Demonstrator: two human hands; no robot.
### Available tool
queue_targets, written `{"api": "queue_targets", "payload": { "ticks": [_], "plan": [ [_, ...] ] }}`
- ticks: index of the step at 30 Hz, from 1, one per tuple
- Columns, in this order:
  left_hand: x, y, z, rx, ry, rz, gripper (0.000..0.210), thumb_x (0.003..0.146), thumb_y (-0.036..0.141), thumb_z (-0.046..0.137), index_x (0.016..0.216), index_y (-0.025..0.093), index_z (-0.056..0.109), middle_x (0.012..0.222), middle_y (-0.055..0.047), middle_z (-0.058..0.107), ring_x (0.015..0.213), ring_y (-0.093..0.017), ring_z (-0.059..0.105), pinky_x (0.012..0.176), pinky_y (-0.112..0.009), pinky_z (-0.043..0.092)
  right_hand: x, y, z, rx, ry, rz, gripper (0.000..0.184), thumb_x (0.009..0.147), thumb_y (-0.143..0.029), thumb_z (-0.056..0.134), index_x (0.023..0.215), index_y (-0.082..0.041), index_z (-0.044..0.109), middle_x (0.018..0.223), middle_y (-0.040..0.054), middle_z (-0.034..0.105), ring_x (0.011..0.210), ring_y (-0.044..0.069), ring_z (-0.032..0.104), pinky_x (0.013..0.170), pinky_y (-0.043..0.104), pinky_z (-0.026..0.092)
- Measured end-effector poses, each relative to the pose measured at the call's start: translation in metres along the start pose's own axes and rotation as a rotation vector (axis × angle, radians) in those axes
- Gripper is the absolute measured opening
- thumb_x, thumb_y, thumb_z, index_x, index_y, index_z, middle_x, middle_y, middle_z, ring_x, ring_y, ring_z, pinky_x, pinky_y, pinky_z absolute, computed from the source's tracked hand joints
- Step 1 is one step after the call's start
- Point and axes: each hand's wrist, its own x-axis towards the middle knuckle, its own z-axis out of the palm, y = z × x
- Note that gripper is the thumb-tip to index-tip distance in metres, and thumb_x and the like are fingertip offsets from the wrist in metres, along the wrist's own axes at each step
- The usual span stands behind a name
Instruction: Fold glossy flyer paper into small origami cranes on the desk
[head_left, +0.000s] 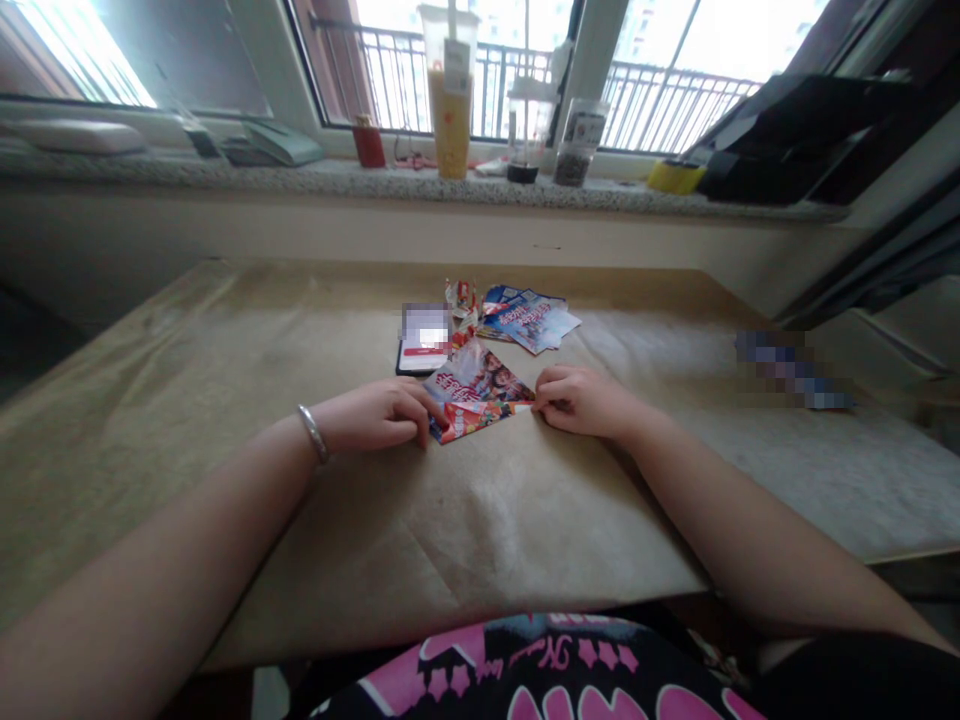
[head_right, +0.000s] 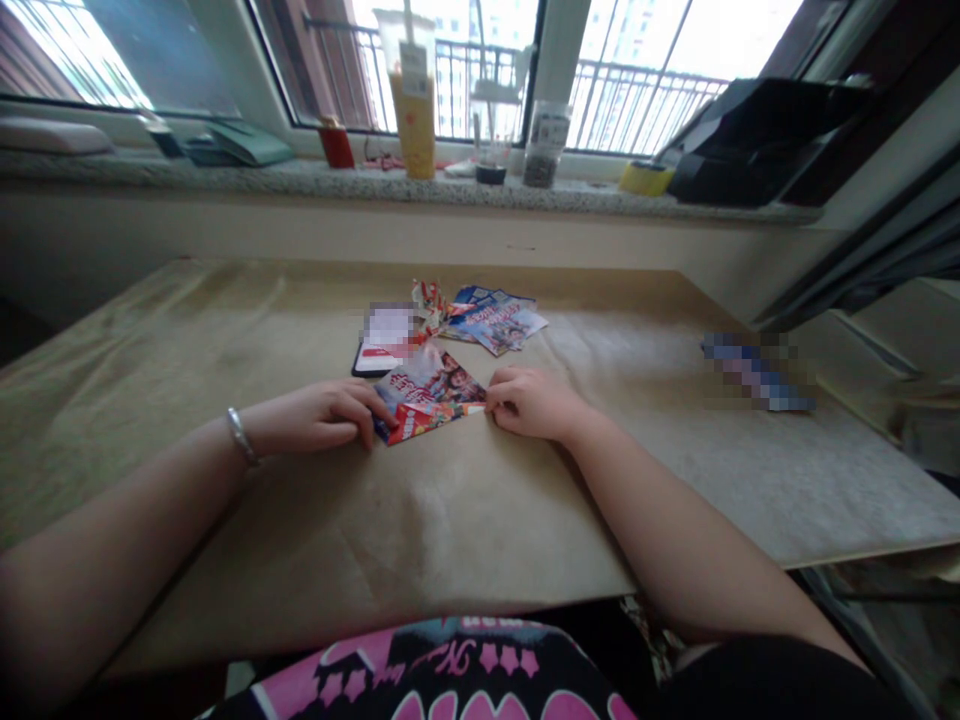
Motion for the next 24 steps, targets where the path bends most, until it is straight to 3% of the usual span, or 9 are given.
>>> {"api": "queue_targets", "payload": {
  "ticks": [5,13,19,24],
  "plan": [
    [0.007,0.005,0.009,0.031,0.098,-0.051,0.023,0.086,0.019,0.046,0.089,0.019,0.068,0.097,-0.005,0.068,0.091,-0.016,0.060,0.087,-0.028,0.048,-0.002,0.002,-0.003,-0.025,-0.010,0.033,0.019,0.074,-0.011,0.054,0.080,-0.019,0.070,0.085,0.0060,0.065,0.077,0.015,0.060,0.070,0.026,0.045],
    [0.016,0.016,0.024,0.333,0.135,-0.048,0.027,0.087,0.034,0.056,0.108,0.021,0.064,0.103,-0.007,0.061,0.096,-0.021,0.056,0.085,-0.034,0.048,-0.012,0.013,-0.009,-0.092,-0.023,0.107,0.017,0.075,-0.014,0.054,0.076,-0.020,0.070,0.089,0.0059,0.067,0.079,0.017,0.061,0.069,0.027,0.044],
    [0.020,0.020,0.032,0.373,0.183,-0.015,0.030,0.091,0.029,0.048,0.116,0.020,0.063,0.116,-0.009,0.060,0.106,-0.023,0.053,0.094,-0.040,0.047,-0.010,0.008,-0.005,-0.097,0.049,0.222,0.016,0.077,-0.016,0.054,0.083,-0.019,0.068,0.089,0.0056,0.066,0.076,0.016,0.060,0.068,0.027,0.044],
    [0.022,0.023,0.032,0.308,0.170,0.057,0.032,0.090,0.022,0.047,0.118,0.021,0.062,0.118,-0.009,0.062,0.107,-0.022,0.055,0.094,-0.040,0.048,-0.006,0.004,0.003,0.011,0.133,0.189,0.022,0.083,-0.019,0.053,0.101,-0.021,0.068,0.103,0.0075,0.064,0.085,0.017,0.061,0.076,0.030,0.049]
  ]
}}
